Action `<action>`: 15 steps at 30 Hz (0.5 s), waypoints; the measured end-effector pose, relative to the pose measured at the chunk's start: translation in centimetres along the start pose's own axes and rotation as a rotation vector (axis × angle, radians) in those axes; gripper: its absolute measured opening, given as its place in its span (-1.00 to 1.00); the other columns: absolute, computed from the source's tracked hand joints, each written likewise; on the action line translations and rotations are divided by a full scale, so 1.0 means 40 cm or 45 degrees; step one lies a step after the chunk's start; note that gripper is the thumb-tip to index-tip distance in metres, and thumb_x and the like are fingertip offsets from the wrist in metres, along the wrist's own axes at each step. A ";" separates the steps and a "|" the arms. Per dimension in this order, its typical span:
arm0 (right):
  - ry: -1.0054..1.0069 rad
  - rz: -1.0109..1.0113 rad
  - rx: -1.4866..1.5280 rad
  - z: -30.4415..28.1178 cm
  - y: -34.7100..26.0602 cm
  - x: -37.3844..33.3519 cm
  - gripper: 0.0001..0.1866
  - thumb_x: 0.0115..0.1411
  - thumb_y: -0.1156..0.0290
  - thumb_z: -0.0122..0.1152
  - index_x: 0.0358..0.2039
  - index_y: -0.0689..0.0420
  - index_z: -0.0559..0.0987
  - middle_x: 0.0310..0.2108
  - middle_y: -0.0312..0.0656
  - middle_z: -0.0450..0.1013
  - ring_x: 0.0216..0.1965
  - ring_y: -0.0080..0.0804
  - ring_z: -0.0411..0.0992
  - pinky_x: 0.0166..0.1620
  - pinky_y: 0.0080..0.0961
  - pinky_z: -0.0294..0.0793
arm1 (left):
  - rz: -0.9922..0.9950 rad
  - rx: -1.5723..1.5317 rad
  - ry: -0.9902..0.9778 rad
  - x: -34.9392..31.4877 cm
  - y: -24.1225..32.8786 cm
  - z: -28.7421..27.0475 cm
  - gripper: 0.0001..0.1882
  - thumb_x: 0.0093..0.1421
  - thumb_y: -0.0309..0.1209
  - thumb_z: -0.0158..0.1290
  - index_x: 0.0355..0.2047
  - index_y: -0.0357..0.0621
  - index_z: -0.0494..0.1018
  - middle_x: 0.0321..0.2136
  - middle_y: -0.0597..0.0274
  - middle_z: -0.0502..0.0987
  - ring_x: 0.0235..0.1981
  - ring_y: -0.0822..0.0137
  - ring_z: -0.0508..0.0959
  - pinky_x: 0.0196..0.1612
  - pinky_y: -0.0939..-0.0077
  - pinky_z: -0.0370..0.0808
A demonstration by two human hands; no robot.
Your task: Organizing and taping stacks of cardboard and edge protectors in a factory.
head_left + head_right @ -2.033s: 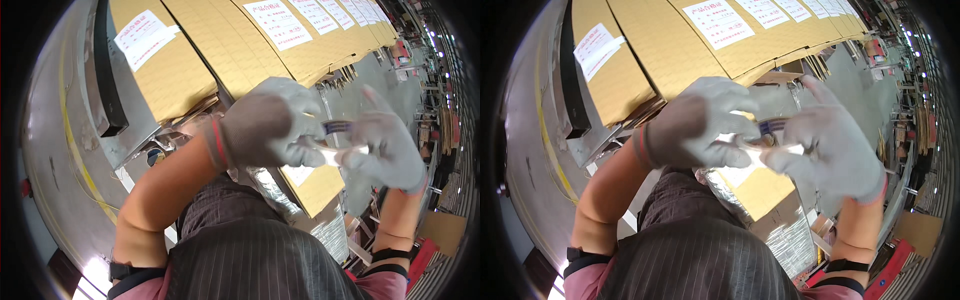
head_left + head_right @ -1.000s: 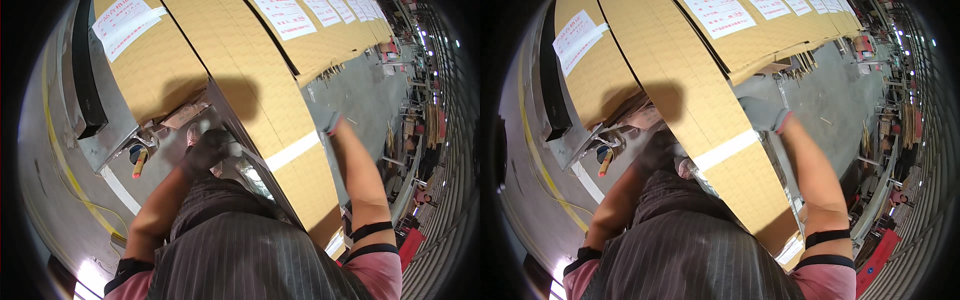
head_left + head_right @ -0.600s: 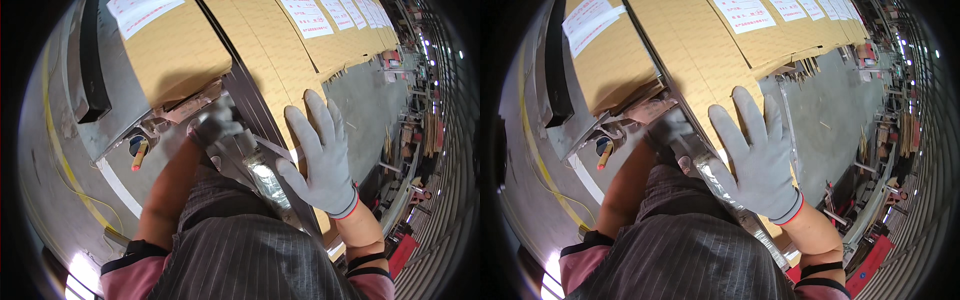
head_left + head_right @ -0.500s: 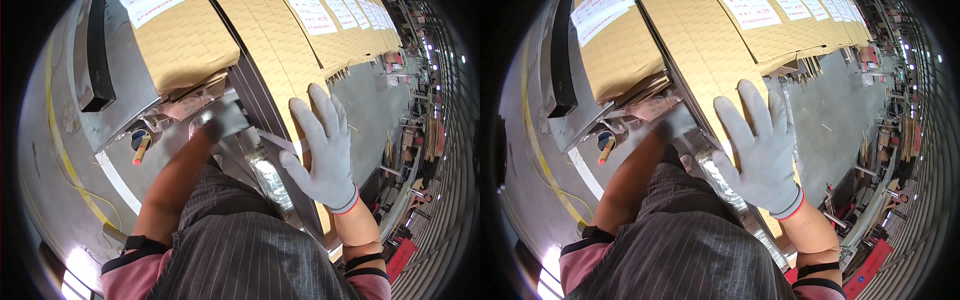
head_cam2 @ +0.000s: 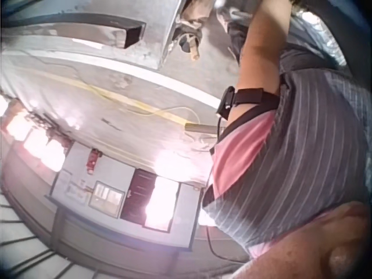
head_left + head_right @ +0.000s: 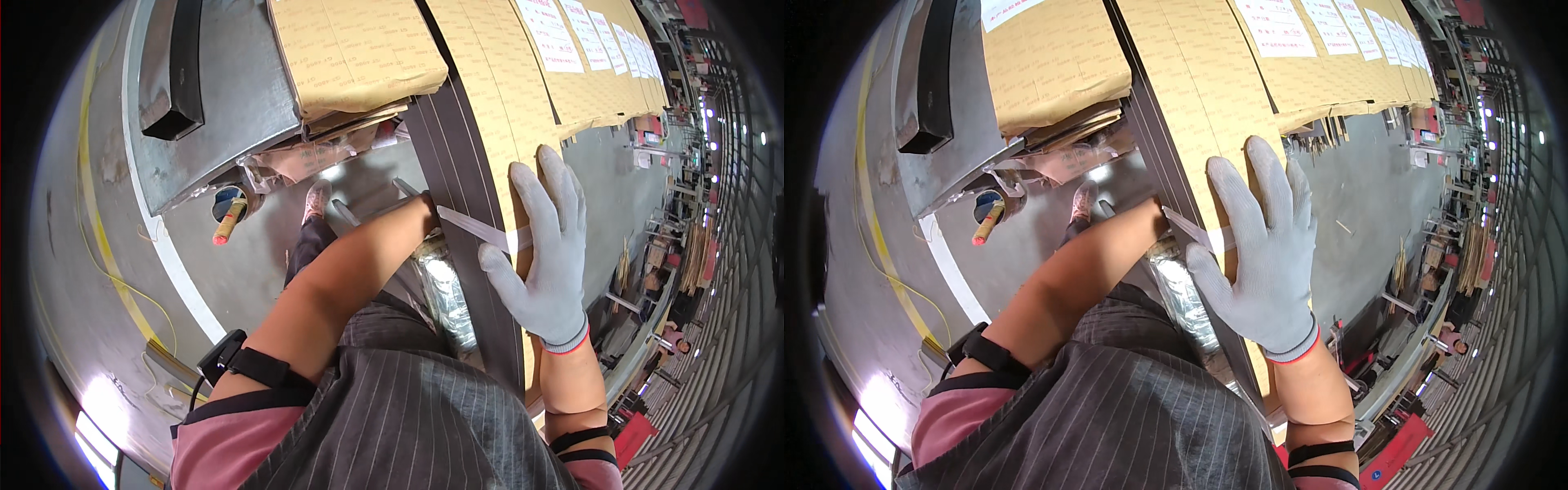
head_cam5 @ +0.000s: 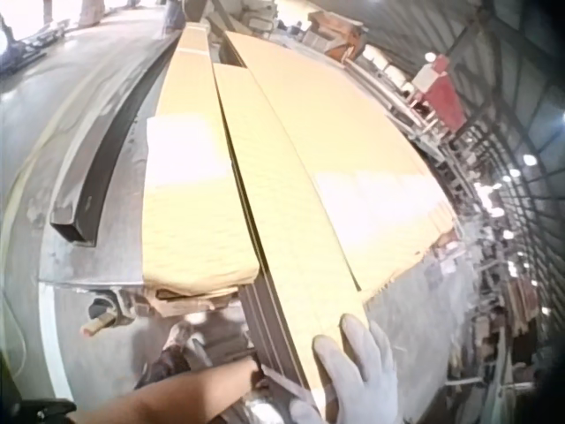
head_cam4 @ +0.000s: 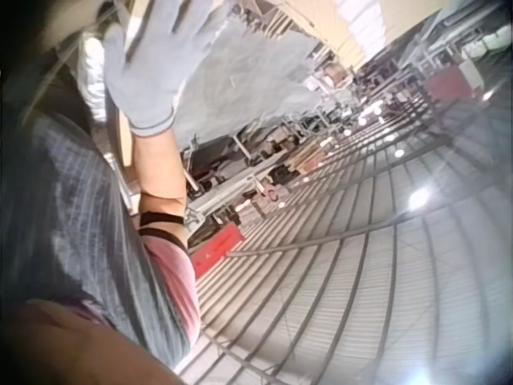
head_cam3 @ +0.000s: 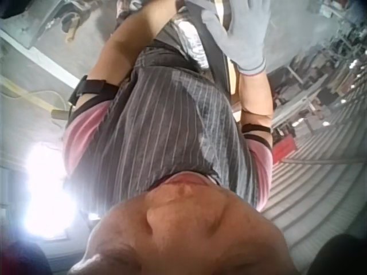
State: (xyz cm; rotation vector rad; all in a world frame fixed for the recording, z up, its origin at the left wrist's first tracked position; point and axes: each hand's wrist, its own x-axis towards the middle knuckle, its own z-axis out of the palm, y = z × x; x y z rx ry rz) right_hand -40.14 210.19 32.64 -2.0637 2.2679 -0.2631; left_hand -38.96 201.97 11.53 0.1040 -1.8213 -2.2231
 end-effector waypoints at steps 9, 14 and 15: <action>0.210 -0.043 0.126 0.019 0.026 -0.010 -0.30 -0.04 0.06 0.23 0.06 0.20 0.34 0.14 0.13 0.16 0.06 0.20 0.18 0.12 -0.02 0.12 | -0.012 0.523 0.059 -0.493 0.310 -0.301 -0.68 0.10 -0.28 0.13 -0.24 -0.29 0.51 -0.29 0.00 0.56 -0.14 0.06 0.54 -0.01 0.27 0.39; 0.307 -0.106 0.309 -0.004 0.045 -0.024 -0.56 0.00 0.08 0.21 -0.28 0.20 0.44 -0.01 0.09 0.26 -0.07 0.13 0.23 0.07 -0.10 0.16 | 0.030 0.931 -0.404 -0.243 0.648 -0.109 -0.86 0.05 -0.35 0.15 -0.55 -0.12 0.49 -0.66 0.18 0.46 -0.57 0.13 0.51 -0.36 0.34 0.43; 0.273 -0.150 0.301 -0.002 0.051 -0.026 -0.60 0.02 0.11 0.20 -0.31 0.20 0.47 -0.05 0.06 0.28 -0.11 0.10 0.25 0.06 -0.10 0.18 | -0.114 0.917 -0.482 -0.170 0.653 -0.107 -0.87 0.05 -0.36 0.13 -0.53 -0.13 0.48 -0.60 0.13 0.47 -0.54 0.11 0.49 -0.40 0.32 0.41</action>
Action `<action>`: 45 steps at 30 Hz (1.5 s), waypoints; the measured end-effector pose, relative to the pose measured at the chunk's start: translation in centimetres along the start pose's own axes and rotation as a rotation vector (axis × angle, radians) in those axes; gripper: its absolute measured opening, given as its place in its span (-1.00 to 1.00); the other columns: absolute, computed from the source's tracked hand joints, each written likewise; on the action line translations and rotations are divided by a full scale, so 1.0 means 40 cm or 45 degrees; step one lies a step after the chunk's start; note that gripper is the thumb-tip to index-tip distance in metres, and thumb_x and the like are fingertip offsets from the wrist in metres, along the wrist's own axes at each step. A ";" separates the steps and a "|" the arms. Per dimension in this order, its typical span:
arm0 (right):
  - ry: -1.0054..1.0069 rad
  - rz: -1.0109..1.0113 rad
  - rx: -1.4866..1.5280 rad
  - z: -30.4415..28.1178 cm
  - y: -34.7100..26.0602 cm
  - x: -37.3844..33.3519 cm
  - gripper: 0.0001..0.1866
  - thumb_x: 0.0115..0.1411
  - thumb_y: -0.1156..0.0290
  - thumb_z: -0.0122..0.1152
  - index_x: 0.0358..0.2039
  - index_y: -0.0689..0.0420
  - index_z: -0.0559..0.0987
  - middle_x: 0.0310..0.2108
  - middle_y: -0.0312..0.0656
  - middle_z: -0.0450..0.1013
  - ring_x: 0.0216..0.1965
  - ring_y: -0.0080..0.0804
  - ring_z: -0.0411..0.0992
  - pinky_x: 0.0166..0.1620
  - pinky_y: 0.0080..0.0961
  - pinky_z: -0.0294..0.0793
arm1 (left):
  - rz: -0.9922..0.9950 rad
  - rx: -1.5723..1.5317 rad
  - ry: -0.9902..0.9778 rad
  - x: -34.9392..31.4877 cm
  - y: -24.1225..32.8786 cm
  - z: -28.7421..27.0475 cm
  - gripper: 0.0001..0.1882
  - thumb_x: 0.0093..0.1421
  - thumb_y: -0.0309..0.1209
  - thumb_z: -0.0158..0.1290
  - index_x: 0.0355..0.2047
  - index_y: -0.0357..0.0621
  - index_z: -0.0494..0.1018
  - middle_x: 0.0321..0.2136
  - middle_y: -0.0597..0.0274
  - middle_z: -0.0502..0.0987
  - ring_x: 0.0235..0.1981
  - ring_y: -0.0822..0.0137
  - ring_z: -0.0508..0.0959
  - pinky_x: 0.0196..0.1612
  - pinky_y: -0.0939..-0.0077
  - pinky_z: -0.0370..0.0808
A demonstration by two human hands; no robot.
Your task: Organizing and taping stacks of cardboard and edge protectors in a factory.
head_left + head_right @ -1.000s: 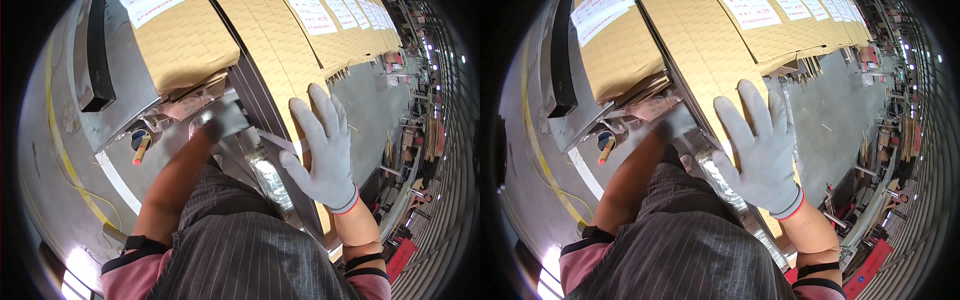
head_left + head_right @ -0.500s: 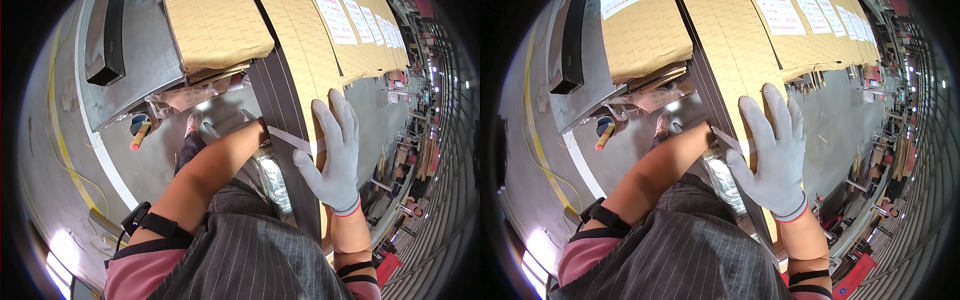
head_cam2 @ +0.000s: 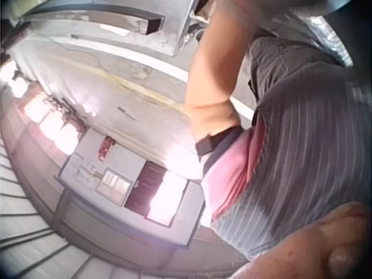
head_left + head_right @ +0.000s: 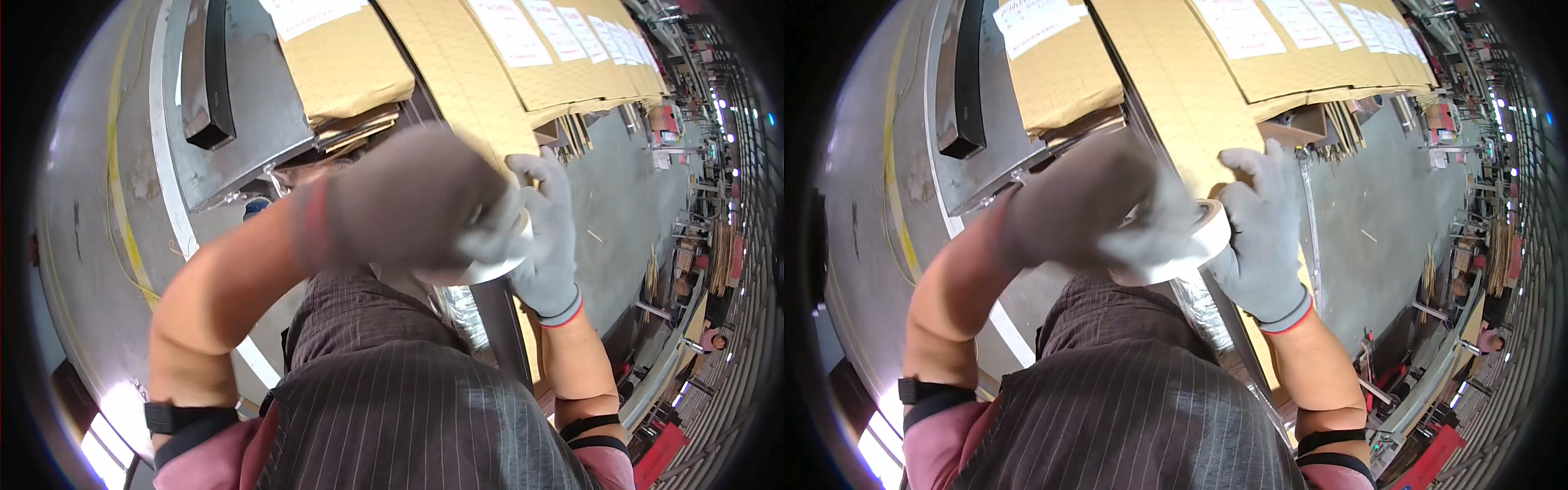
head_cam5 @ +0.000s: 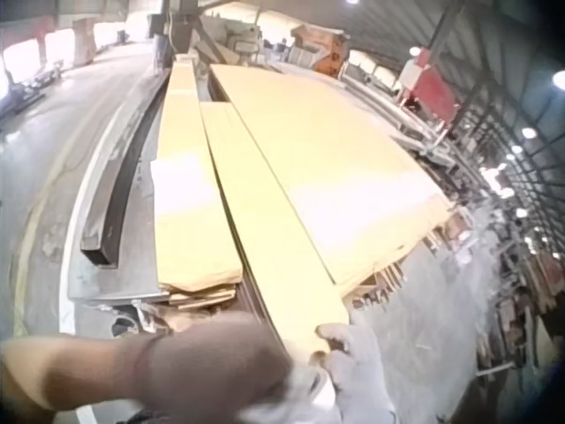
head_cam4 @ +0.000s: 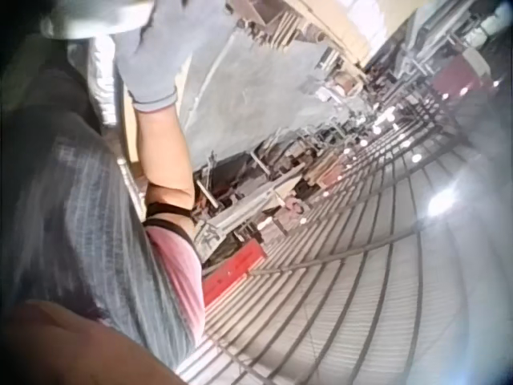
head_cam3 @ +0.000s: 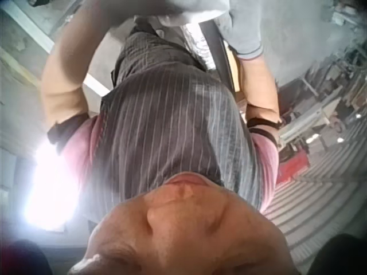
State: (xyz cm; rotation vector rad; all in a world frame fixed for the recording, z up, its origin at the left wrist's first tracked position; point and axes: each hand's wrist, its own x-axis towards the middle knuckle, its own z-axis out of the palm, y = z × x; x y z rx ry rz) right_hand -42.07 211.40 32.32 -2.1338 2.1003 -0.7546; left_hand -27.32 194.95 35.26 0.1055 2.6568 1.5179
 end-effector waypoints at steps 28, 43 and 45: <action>-0.253 1.075 1.092 -0.078 0.168 -0.055 -0.81 0.20 0.36 0.06 -0.50 0.15 0.50 -0.71 -0.43 0.25 -0.69 -0.75 0.11 -0.61 -0.71 0.03 | -0.095 -0.301 0.710 -0.020 -0.134 0.289 -0.63 0.05 -0.09 0.15 -0.38 -0.17 0.46 -0.57 0.09 0.41 -0.50 0.10 0.49 -0.44 0.28 0.44; 0.221 1.018 0.849 -0.239 0.043 -0.390 -0.81 0.19 0.41 0.04 -0.23 0.23 0.48 -0.44 -0.29 0.39 -0.35 -0.56 0.31 -0.18 -0.53 0.27 | -0.462 -0.238 0.091 -0.056 0.031 0.338 -0.55 0.19 -0.01 0.00 -0.50 -0.22 0.46 -0.60 0.20 0.47 -0.61 0.29 0.47 -0.54 0.43 0.37; 0.176 0.594 0.390 -0.269 0.009 -0.328 -0.80 0.17 0.40 0.05 -0.22 0.21 0.48 -0.44 -0.29 0.41 -0.36 -0.49 0.33 -0.13 -0.47 0.26 | -0.397 -0.590 0.264 -0.078 0.081 0.297 -0.58 0.13 -0.05 0.09 -0.52 -0.20 0.44 -0.64 0.19 0.45 -0.67 0.34 0.43 -0.56 0.49 0.33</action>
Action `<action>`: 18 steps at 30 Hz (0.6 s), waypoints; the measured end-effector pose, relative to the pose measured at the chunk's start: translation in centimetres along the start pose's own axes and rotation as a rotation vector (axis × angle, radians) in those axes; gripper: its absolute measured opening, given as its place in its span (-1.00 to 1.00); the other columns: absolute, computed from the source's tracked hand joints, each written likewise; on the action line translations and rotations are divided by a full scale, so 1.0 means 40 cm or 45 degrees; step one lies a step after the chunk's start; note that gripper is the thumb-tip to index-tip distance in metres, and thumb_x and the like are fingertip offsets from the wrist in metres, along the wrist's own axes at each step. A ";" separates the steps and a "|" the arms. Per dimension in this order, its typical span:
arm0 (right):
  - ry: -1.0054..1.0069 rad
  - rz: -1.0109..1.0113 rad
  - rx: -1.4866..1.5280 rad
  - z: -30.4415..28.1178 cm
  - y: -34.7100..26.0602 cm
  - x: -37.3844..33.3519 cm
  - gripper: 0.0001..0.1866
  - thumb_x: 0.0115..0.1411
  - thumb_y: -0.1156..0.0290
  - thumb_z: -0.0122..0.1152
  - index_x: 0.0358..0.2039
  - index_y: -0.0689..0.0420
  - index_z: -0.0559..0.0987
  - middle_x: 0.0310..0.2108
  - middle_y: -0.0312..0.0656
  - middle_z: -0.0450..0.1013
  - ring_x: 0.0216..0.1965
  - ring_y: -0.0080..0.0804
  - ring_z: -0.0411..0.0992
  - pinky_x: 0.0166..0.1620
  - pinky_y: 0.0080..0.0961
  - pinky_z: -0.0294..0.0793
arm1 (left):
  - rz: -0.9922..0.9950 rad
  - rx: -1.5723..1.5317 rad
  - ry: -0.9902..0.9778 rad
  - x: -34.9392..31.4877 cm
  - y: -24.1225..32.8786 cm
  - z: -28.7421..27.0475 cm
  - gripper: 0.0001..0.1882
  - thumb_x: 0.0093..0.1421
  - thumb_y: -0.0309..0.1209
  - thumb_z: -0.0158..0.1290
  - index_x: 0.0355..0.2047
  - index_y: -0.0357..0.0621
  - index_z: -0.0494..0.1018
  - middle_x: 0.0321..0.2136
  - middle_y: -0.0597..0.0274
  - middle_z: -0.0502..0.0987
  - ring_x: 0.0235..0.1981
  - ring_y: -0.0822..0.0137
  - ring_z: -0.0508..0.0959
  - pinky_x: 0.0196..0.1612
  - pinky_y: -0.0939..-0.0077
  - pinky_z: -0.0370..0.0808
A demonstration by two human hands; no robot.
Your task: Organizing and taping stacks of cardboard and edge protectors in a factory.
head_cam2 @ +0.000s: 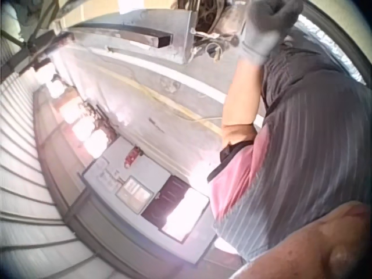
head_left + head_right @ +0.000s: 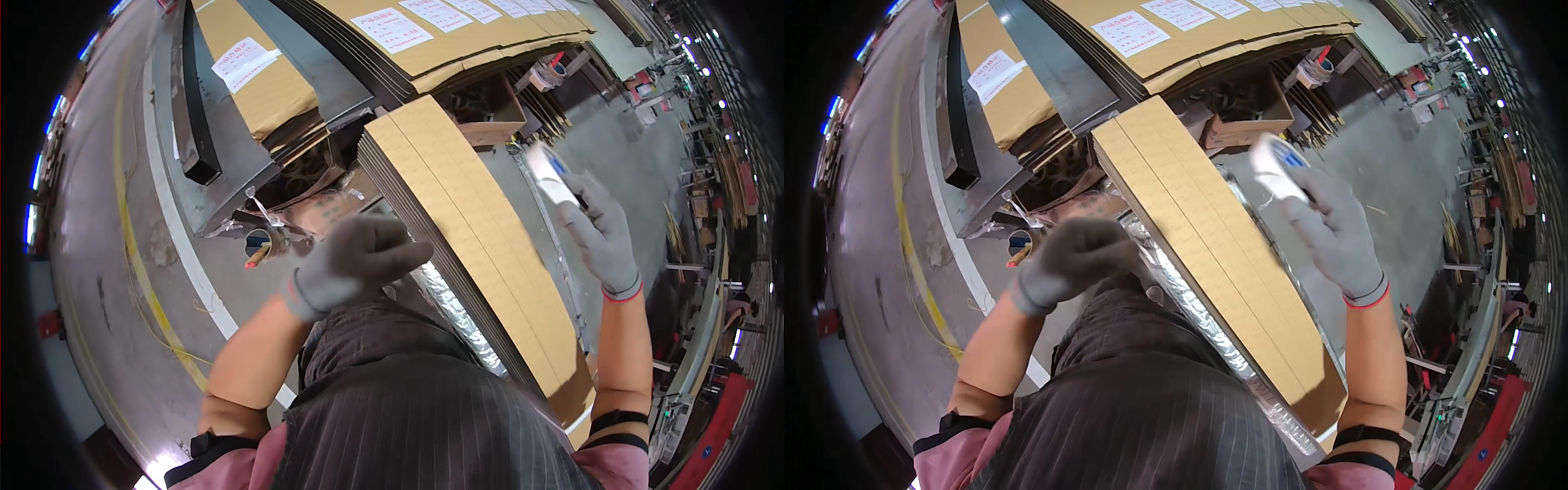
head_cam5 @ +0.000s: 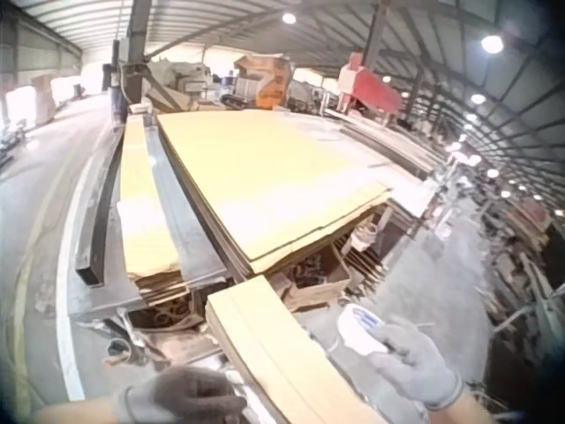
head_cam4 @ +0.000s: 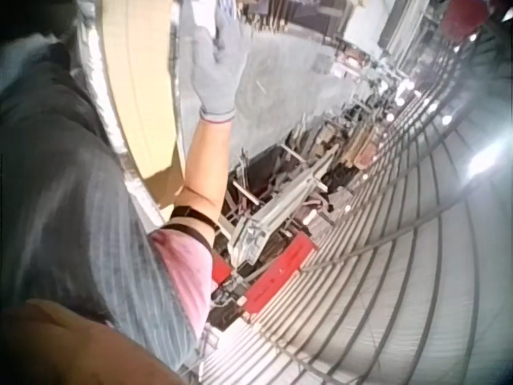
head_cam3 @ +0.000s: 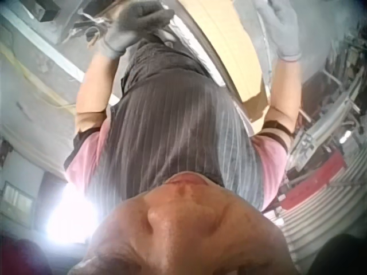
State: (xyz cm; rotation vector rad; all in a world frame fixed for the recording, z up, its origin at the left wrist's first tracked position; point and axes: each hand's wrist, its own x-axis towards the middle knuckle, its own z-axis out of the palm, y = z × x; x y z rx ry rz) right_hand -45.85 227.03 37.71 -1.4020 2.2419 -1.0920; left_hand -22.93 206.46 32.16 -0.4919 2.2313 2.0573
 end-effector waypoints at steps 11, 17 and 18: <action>-1.111 -0.770 -0.278 0.037 -0.243 0.181 -0.72 0.07 0.34 0.10 -0.20 0.16 0.49 -0.39 -0.22 0.48 -0.35 -0.25 0.44 -0.02 -0.34 0.21 | 1.042 0.777 0.326 -0.083 0.083 -0.044 -0.81 -0.12 -0.38 0.21 -0.65 -0.06 0.38 -0.76 0.24 0.31 -0.77 0.24 0.35 -0.66 0.41 0.28; -0.640 -0.248 -1.211 0.031 0.207 0.403 -0.80 0.04 0.47 0.11 -0.29 0.07 0.60 -0.35 -0.24 0.55 -0.27 -0.27 0.49 -0.09 -0.27 0.38 | 0.157 0.379 0.328 0.046 -0.278 -0.168 -0.88 -0.06 -0.47 0.14 -0.65 -0.12 0.42 -0.57 0.14 0.48 -0.52 0.12 0.50 -0.53 0.31 0.36; -0.744 -0.116 -0.743 0.117 0.258 0.403 -0.75 0.01 0.49 0.13 -0.24 0.09 0.59 -0.25 -0.12 0.52 -0.23 -0.17 0.47 -0.05 -0.34 0.37 | 0.524 0.465 0.425 0.116 -0.380 -0.136 -0.91 0.01 -0.44 0.12 -0.49 -0.18 0.46 -0.49 0.15 0.51 -0.45 0.20 0.53 -0.40 0.38 0.41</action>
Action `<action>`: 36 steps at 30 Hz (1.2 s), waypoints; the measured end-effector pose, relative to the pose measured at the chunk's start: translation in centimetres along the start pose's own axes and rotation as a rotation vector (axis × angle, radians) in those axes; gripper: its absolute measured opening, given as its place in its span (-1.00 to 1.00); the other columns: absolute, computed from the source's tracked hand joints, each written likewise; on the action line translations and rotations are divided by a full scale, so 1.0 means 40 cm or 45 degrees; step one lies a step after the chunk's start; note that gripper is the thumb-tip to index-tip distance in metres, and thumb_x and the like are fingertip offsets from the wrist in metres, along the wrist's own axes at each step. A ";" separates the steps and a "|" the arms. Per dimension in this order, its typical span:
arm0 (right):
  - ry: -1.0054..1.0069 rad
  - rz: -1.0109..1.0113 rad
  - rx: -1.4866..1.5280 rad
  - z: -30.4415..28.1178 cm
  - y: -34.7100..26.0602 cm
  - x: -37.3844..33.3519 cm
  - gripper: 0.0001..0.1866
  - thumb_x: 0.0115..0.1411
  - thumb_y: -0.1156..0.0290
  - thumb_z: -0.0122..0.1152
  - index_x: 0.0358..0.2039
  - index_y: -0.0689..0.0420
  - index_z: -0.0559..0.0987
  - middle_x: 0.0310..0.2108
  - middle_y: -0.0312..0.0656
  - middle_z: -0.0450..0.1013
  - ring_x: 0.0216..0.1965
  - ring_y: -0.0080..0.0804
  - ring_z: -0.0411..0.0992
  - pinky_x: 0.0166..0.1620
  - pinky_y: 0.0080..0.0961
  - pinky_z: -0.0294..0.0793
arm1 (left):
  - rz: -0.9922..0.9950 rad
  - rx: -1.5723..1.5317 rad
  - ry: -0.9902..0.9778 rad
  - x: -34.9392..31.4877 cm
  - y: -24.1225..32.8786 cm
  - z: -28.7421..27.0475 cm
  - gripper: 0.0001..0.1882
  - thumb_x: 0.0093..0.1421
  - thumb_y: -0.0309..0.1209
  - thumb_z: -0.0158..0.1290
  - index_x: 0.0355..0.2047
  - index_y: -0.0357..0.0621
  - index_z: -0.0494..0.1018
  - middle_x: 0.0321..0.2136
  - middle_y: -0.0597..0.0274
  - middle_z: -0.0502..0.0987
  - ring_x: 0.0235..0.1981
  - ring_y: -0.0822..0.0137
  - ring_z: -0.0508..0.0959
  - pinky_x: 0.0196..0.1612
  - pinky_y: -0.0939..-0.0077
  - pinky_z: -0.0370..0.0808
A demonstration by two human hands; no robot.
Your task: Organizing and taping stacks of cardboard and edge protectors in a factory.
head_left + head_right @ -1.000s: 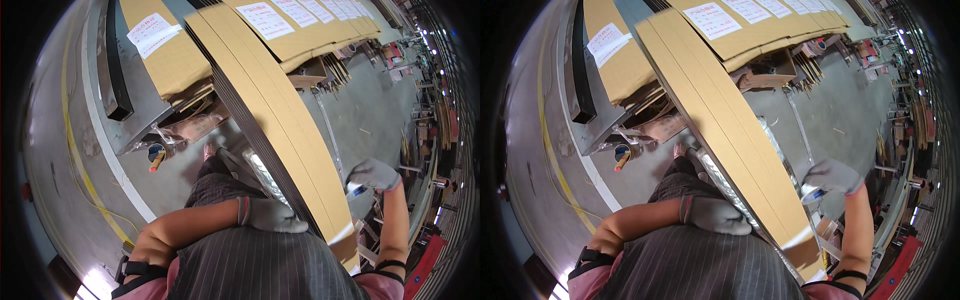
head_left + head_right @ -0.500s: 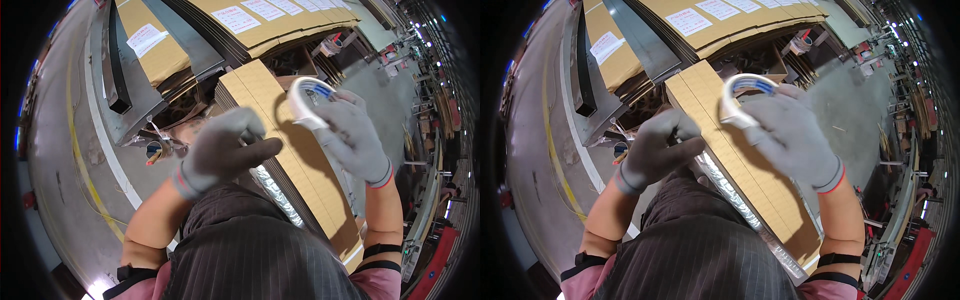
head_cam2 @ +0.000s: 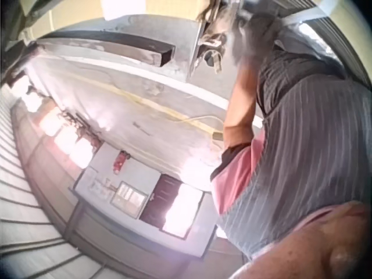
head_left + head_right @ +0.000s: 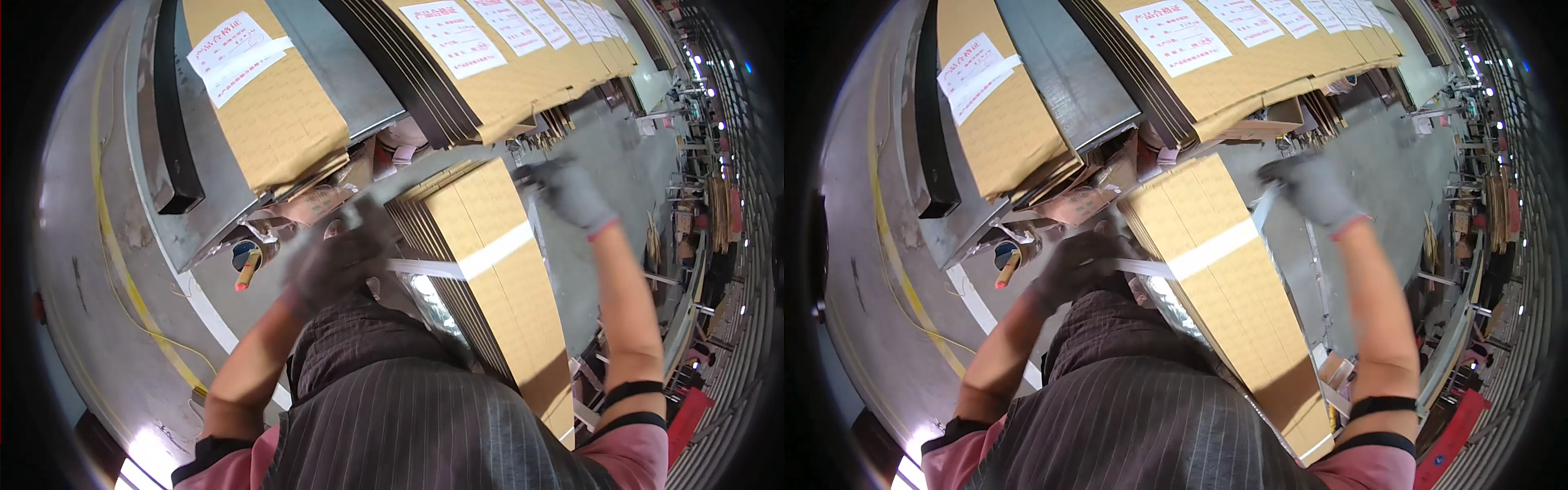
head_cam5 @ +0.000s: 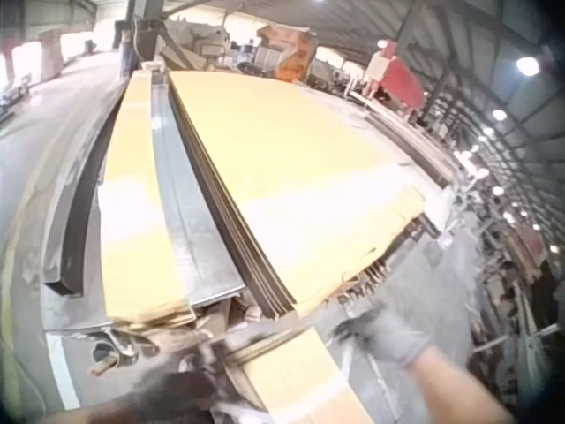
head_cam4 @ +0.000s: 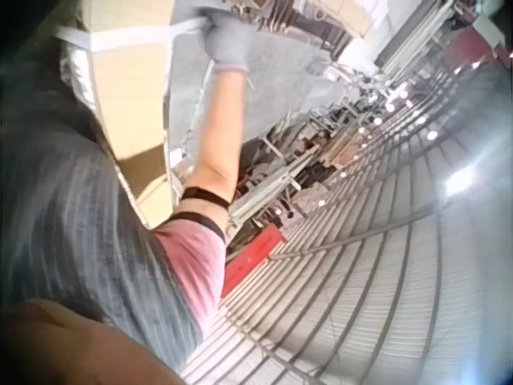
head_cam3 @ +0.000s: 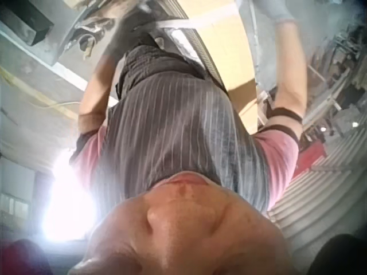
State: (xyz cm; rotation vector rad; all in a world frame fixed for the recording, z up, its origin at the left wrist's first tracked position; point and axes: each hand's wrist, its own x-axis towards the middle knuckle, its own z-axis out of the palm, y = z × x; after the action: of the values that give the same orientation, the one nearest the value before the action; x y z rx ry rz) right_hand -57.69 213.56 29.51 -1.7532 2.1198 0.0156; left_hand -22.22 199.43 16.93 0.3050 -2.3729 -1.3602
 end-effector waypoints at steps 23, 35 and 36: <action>0.739 -0.235 0.864 0.053 -0.349 -0.081 -0.79 0.21 0.32 0.02 -0.42 0.23 0.41 -0.33 -0.18 0.36 -0.27 -0.48 0.33 -0.21 -0.54 0.34 | 0.677 -0.335 -0.209 0.383 0.251 -0.051 -0.69 0.08 -0.21 0.04 -0.57 -0.25 0.42 -0.64 0.09 0.42 -0.49 0.08 0.46 -0.36 0.26 0.38; 0.202 0.023 -0.276 -0.043 -0.234 -0.032 -0.80 -0.02 0.21 0.23 -0.55 0.06 0.62 -0.60 -0.21 0.50 -0.49 -0.27 0.46 -0.01 -0.16 0.26 | 0.634 -0.192 0.014 0.361 0.241 -0.072 -0.47 0.00 -0.06 0.17 -0.17 -0.24 0.44 -0.16 -0.07 0.48 -0.16 -0.01 0.47 -0.06 0.26 0.37; 0.119 0.100 -0.415 0.007 -0.189 -0.030 -0.81 -0.01 0.22 0.22 -0.54 0.06 0.62 -0.60 -0.23 0.50 -0.49 -0.28 0.46 -0.03 -0.20 0.27 | 0.728 -0.629 0.394 0.358 0.214 -0.043 -0.50 -0.01 -0.24 0.22 -0.13 -0.29 0.40 -0.15 -0.01 0.46 -0.12 0.12 0.46 -0.04 0.32 0.36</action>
State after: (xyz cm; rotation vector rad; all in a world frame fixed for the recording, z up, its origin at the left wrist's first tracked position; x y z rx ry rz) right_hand -50.28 213.12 31.40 -1.8766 2.3596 0.3235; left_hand -34.37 197.11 28.28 -0.2676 -1.6227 -1.4193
